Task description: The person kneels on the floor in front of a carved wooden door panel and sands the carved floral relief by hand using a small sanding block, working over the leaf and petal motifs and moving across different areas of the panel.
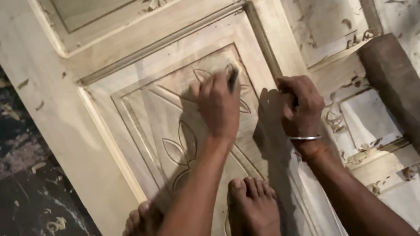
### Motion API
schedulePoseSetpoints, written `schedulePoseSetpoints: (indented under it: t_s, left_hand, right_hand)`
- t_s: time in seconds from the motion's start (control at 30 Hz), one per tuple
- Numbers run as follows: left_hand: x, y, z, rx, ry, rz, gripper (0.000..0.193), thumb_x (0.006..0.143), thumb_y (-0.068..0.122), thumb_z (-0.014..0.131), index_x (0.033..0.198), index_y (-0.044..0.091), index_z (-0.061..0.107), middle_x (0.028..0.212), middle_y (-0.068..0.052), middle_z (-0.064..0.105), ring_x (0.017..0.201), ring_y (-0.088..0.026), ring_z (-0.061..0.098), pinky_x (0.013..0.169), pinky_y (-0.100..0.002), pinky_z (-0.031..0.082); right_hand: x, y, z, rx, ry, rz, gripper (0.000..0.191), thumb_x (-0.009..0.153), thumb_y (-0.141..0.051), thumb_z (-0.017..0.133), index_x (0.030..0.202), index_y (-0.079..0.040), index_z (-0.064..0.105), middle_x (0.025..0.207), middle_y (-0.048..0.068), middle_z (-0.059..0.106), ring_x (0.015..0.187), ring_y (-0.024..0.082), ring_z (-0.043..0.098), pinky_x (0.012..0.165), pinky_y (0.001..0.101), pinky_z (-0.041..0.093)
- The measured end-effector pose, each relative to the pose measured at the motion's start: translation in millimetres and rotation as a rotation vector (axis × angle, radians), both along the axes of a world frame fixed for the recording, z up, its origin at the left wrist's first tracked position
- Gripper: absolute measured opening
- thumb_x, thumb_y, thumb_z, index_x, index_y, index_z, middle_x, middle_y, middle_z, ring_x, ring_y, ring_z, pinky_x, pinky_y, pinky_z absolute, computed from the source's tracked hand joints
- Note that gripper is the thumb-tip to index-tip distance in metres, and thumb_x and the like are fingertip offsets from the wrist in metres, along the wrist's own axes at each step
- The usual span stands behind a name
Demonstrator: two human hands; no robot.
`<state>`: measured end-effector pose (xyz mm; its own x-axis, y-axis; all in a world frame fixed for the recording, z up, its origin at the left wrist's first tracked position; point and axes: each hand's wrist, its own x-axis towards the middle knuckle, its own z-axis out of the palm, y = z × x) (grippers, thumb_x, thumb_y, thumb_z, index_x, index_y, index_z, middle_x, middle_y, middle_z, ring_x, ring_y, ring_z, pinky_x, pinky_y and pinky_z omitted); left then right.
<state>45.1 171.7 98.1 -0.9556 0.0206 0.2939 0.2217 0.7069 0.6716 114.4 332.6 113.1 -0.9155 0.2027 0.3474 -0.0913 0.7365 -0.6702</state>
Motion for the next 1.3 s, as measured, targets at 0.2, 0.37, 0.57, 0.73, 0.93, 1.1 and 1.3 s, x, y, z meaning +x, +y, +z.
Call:
schedulePoseSetpoints:
  t_s: [0.2,0.37,0.57,0.73,0.93,1.1,1.3]
  left_hand:
    - [8.1,1.4,1.2,-0.092,-0.130,0.053,0.017,0.090,0.020,0.078,0.088,0.006,0.068,0.085,-0.011,0.072,0.085,-0.028,0.068,0.089,-0.044,0.042]
    - [2.7,5.3,8.8,-0.083,-0.129,0.079,0.019,0.088,0.023,0.076,0.087,0.005,0.068,0.084,-0.012,0.072,0.084,-0.028,0.068,0.091,-0.045,0.042]
    - [-1.2,10.9,19.3,-0.117,-0.191,0.164,0.025,0.092,0.027,0.074,0.081,0.006,0.069,0.080,-0.015,0.071,0.081,-0.034,0.066,0.093,-0.049,0.041]
    - [-1.6,13.3,20.2,-0.135,-0.242,0.151,0.024,0.090,0.028,0.074,0.084,0.005,0.070,0.080,-0.016,0.071,0.084,-0.033,0.068,0.091,-0.047,0.044]
    - [1.4,13.3,19.0,-0.121,-0.210,0.150,0.022,0.091,0.027,0.072,0.085,0.006,0.070,0.082,-0.016,0.072,0.084,-0.033,0.068,0.092,-0.047,0.044]
    - [-11.7,6.8,18.4,-0.167,-0.203,0.144,0.023,0.092,0.028,0.075,0.085,0.007,0.068,0.078,-0.013,0.070,0.085,-0.033,0.067,0.089,-0.049,0.042]
    - [26.2,-2.3,21.3,0.181,-0.232,0.010,0.015,0.094,0.015,0.070,0.096,0.002,0.063,0.096,-0.014,0.066,0.088,-0.032,0.068,0.077,-0.042,0.052]
  right_hand:
    - [0.8,-3.2,3.1,-0.004,-0.048,-0.042,0.030,0.085,0.008,0.056,0.110,-0.004,0.068,0.096,0.013,0.066,0.088,0.031,0.067,0.078,0.0405,0.053]
    - [0.6,-4.0,4.9,0.034,-0.026,-0.050,0.028,0.086,0.008,0.056,0.107,-0.005,0.068,0.095,0.013,0.067,0.089,0.032,0.067,0.078,0.0405,0.054]
    - [0.8,-3.8,5.3,-0.023,-0.055,-0.047,0.030,0.086,0.009,0.054,0.111,-0.003,0.067,0.097,0.014,0.066,0.089,0.031,0.068,0.077,0.0398,0.054]
    - [1.4,-4.3,4.8,0.011,-0.029,-0.044,0.029,0.085,0.009,0.056,0.108,-0.004,0.068,0.096,0.014,0.067,0.089,0.032,0.068,0.075,0.0402,0.053]
    - [2.6,-2.4,3.9,0.032,-0.025,-0.033,0.029,0.085,0.009,0.055,0.108,-0.004,0.067,0.096,0.013,0.066,0.090,0.033,0.067,0.077,0.0416,0.053]
    - [1.6,-2.8,0.6,-0.020,-0.061,-0.043,0.028,0.085,0.009,0.057,0.107,-0.003,0.068,0.094,0.013,0.065,0.087,0.031,0.067,0.077,0.0407,0.053]
    - [3.5,-9.0,4.2,-0.111,-0.043,-0.040,0.030,0.087,0.007,0.056,0.114,-0.002,0.068,0.100,0.015,0.068,0.091,0.028,0.069,0.081,0.0369,0.055]
